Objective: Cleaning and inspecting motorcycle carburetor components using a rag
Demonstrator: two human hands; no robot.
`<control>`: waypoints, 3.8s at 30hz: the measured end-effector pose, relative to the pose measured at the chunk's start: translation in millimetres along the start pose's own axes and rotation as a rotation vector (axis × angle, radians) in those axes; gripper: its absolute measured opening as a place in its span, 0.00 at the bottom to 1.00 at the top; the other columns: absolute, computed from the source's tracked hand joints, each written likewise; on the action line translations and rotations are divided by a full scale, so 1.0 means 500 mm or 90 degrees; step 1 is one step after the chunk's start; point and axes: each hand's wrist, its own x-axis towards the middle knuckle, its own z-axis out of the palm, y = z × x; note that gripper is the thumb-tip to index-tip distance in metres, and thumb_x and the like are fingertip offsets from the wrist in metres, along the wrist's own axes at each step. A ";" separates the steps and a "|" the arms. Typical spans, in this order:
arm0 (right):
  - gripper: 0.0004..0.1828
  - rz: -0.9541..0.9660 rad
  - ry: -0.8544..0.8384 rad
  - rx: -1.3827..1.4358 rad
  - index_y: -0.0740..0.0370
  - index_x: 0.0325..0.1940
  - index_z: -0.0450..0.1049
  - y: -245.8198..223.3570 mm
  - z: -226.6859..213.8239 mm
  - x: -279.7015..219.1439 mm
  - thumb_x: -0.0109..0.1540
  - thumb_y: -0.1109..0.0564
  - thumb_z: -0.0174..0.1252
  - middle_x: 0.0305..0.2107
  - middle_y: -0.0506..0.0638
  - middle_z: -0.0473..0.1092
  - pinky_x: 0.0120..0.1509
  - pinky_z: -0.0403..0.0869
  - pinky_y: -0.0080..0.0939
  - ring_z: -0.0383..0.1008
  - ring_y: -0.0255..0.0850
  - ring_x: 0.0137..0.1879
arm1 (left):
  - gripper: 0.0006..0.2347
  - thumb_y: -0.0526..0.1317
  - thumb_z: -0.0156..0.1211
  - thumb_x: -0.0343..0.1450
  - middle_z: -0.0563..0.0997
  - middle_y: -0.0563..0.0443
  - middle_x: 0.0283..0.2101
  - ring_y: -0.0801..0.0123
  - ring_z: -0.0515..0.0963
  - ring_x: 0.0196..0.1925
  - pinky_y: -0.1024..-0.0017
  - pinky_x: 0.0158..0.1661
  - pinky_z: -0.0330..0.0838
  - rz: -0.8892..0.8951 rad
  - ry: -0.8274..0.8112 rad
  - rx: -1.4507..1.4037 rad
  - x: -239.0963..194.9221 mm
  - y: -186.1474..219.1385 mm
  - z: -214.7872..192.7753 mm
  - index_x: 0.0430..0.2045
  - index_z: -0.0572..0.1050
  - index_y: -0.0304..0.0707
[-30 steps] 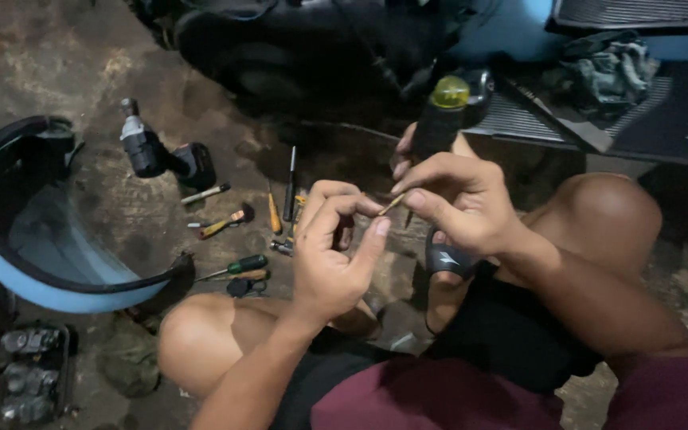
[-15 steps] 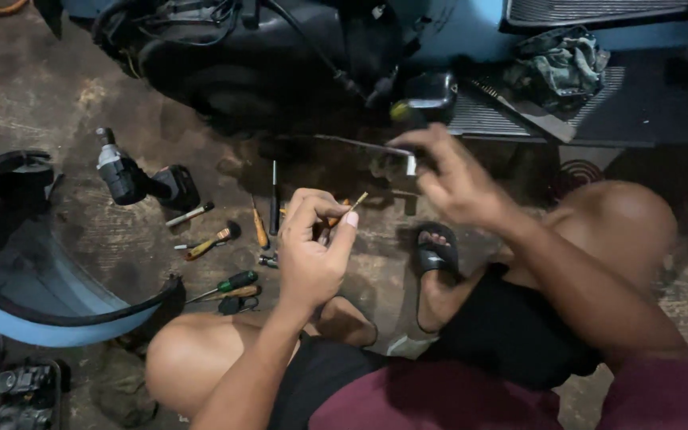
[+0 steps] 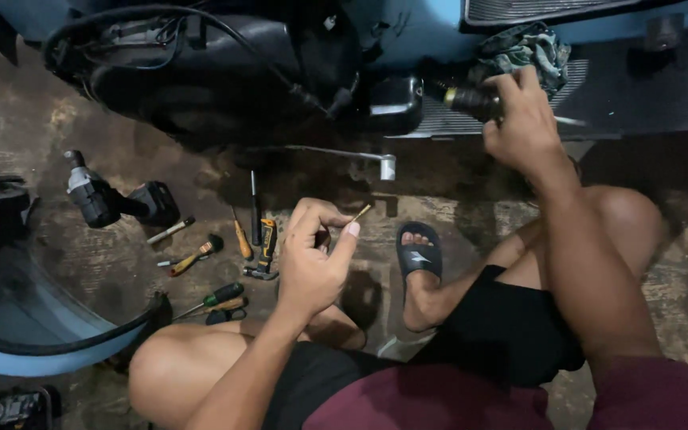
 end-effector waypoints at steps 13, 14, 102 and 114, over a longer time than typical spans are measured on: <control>0.30 -0.109 0.025 -0.178 0.63 0.59 0.72 0.011 0.079 -0.008 0.52 0.60 0.66 0.50 0.62 0.66 0.58 0.63 0.55 0.64 0.57 0.51 | 0.01 0.33 0.62 0.67 0.74 0.53 0.34 0.72 0.71 0.29 0.77 0.30 0.65 -0.014 -0.015 0.039 0.016 -0.005 0.024 0.28 0.77 0.35; 0.30 -0.099 0.021 -0.176 0.64 0.59 0.72 0.008 0.075 -0.010 0.53 0.59 0.66 0.51 0.62 0.64 0.58 0.62 0.55 0.63 0.57 0.51 | 0.02 0.33 0.62 0.68 0.74 0.53 0.35 0.73 0.70 0.28 0.77 0.30 0.65 -0.026 -0.019 0.030 0.016 -0.009 0.026 0.29 0.77 0.35; 0.17 -0.074 -0.044 0.690 0.68 0.48 0.79 -0.433 -0.017 -0.045 0.72 0.59 0.45 0.37 0.57 0.78 0.53 0.75 0.47 0.71 0.38 0.45 | 0.14 0.38 0.66 0.70 0.77 0.45 0.48 0.44 0.81 0.49 0.52 0.48 0.78 0.286 0.072 0.121 0.033 0.078 -0.111 0.50 0.77 0.40; 0.14 -0.075 -0.172 0.798 0.68 0.50 0.78 -0.482 -0.001 -0.019 0.69 0.59 0.49 0.39 0.55 0.76 0.53 0.75 0.42 0.71 0.36 0.47 | 0.12 0.37 0.64 0.71 0.75 0.51 0.47 0.48 0.82 0.47 0.54 0.47 0.78 0.244 0.108 0.191 0.023 0.054 -0.160 0.49 0.77 0.46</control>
